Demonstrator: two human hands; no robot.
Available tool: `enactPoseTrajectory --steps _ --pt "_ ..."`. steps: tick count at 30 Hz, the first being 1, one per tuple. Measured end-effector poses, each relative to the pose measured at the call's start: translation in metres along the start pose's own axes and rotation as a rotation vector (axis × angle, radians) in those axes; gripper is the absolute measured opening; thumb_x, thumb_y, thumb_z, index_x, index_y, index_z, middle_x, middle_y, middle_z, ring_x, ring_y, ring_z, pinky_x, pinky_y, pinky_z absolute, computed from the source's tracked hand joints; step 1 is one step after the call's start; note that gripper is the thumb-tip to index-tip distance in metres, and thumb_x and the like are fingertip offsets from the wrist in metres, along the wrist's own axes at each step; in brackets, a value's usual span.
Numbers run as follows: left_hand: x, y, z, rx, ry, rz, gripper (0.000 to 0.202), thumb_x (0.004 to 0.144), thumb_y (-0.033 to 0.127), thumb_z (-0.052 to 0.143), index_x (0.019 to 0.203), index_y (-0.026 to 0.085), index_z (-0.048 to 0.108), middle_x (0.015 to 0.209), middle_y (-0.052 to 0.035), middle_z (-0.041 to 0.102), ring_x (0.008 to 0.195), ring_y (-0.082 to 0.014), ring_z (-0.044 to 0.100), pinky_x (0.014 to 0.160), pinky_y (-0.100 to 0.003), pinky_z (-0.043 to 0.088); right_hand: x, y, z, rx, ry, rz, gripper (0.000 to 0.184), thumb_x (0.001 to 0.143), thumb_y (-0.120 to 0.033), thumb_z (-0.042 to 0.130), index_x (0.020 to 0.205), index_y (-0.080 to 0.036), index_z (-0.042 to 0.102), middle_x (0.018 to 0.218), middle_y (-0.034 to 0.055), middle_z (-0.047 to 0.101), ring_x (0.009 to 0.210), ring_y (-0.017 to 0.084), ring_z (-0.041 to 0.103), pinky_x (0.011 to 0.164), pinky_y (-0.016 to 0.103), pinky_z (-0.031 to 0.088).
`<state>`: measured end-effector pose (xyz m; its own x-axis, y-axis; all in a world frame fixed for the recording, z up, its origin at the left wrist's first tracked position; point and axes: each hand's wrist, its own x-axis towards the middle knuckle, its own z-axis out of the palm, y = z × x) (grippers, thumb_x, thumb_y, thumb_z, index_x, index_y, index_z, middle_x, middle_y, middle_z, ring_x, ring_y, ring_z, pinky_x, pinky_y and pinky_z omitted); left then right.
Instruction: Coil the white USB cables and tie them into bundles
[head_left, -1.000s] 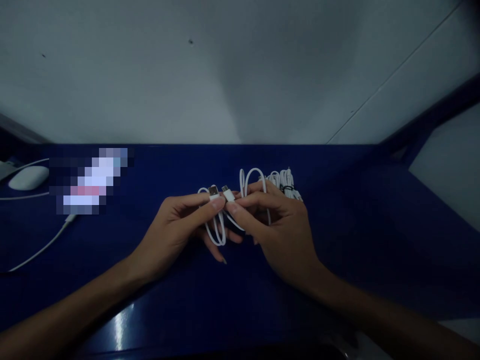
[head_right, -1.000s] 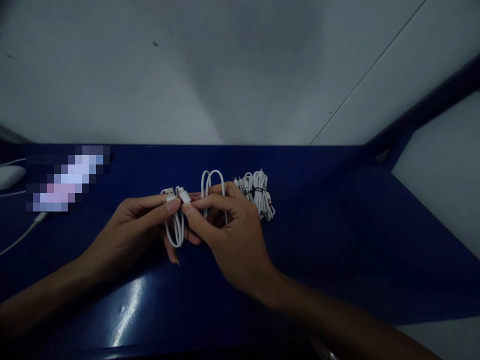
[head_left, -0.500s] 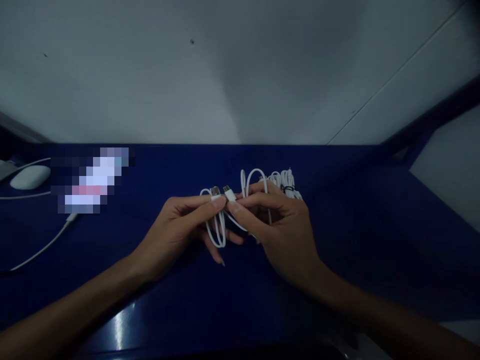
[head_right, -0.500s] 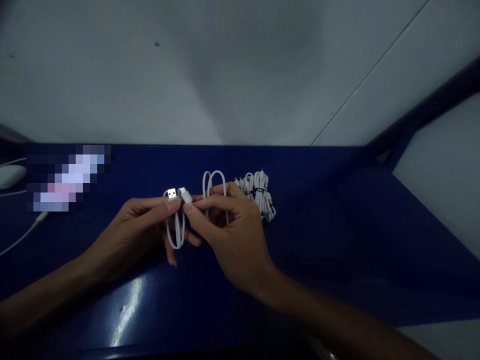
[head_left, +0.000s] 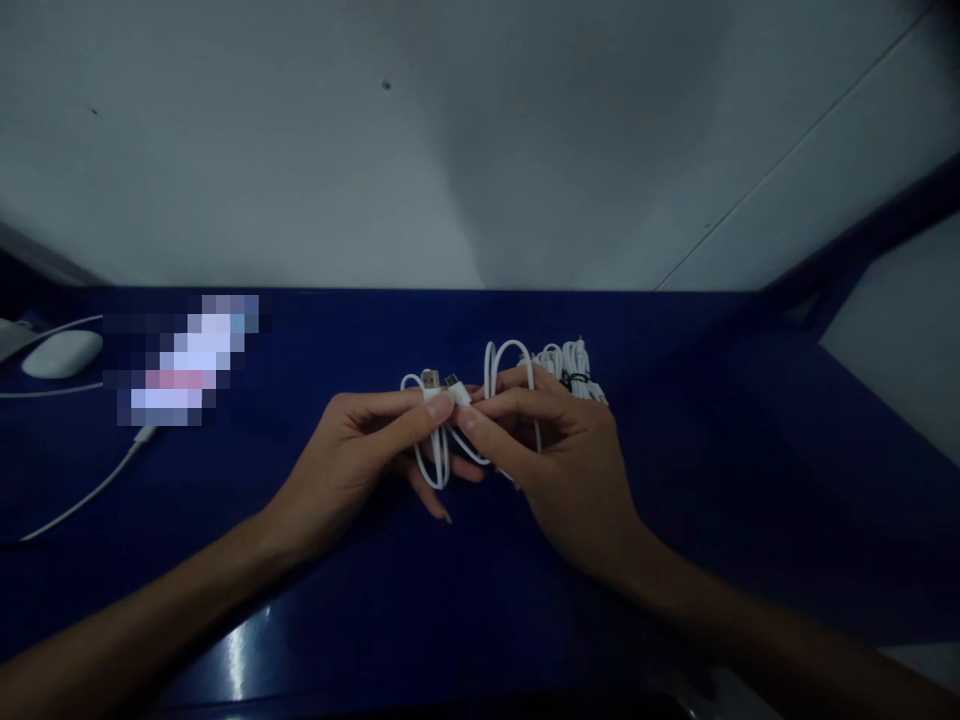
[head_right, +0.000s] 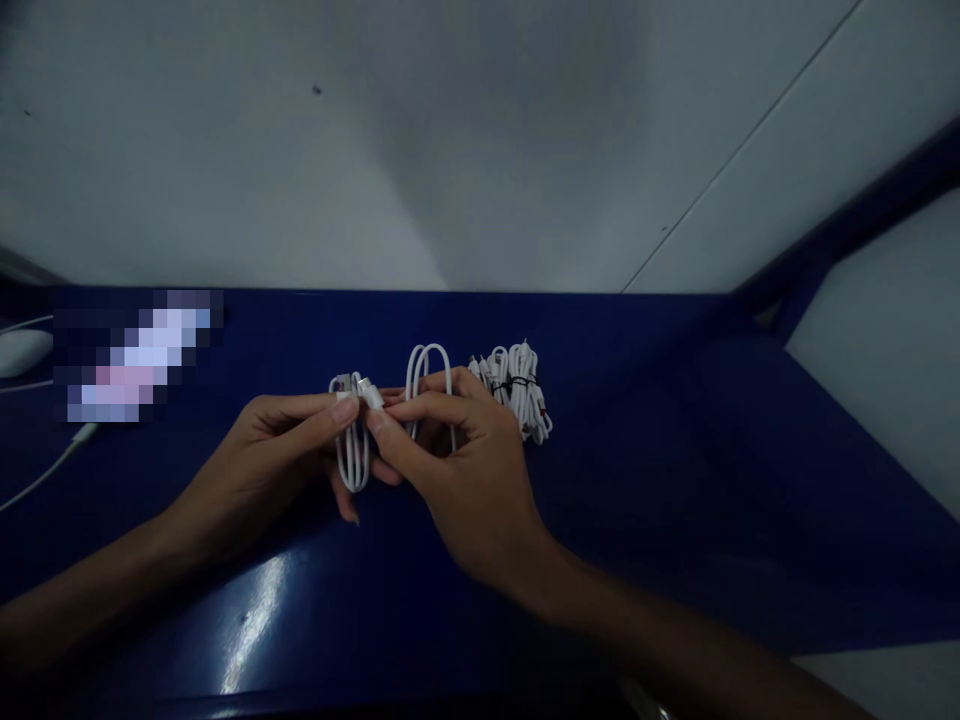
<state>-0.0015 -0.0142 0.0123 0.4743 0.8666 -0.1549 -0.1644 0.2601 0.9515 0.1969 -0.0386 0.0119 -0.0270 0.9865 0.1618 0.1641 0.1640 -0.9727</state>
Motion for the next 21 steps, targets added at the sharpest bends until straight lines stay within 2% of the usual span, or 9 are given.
enactPoseTrajectory --steps 8,14,21 --pt "-0.0018 -0.0005 0.0003 -0.003 0.006 0.033 0.032 0.108 0.037 0.068 0.115 0.012 0.087 0.096 -0.0183 0.085 0.084 -0.0312 0.085 0.059 -0.035 0.071 0.0011 0.0021 -0.0005 -0.006 0.006 -0.005 0.013 0.096 -0.037 0.084 0.085 -0.031 0.088 0.092 0.0021 0.071 0.075 0.016 0.061 0.062 0.032 0.052" --pt "-0.0025 -0.0037 -0.0032 -0.069 0.014 -0.007 0.039 0.109 0.037 0.062 0.124 0.008 0.084 0.098 -0.0217 0.085 0.075 -0.0304 0.082 0.061 -0.041 0.071 0.0014 0.0027 -0.0005 -0.018 0.027 -0.015 0.013 0.096 -0.038 0.086 0.085 -0.033 0.088 0.086 0.001 0.071 0.071 0.015 0.057 0.062 0.032 0.051" --pt "0.0004 -0.0033 -0.0002 -0.097 0.011 -0.004 0.039 0.107 0.037 0.064 0.123 0.006 0.083 0.099 -0.0239 0.085 0.087 -0.0368 0.084 0.059 -0.04 0.071 0.0007 0.0029 -0.0008 -0.041 0.028 -0.018 0.013 0.096 -0.041 0.085 0.085 -0.034 0.088 0.086 0.0012 0.071 0.071 0.016 0.057 0.062 0.033 0.051"
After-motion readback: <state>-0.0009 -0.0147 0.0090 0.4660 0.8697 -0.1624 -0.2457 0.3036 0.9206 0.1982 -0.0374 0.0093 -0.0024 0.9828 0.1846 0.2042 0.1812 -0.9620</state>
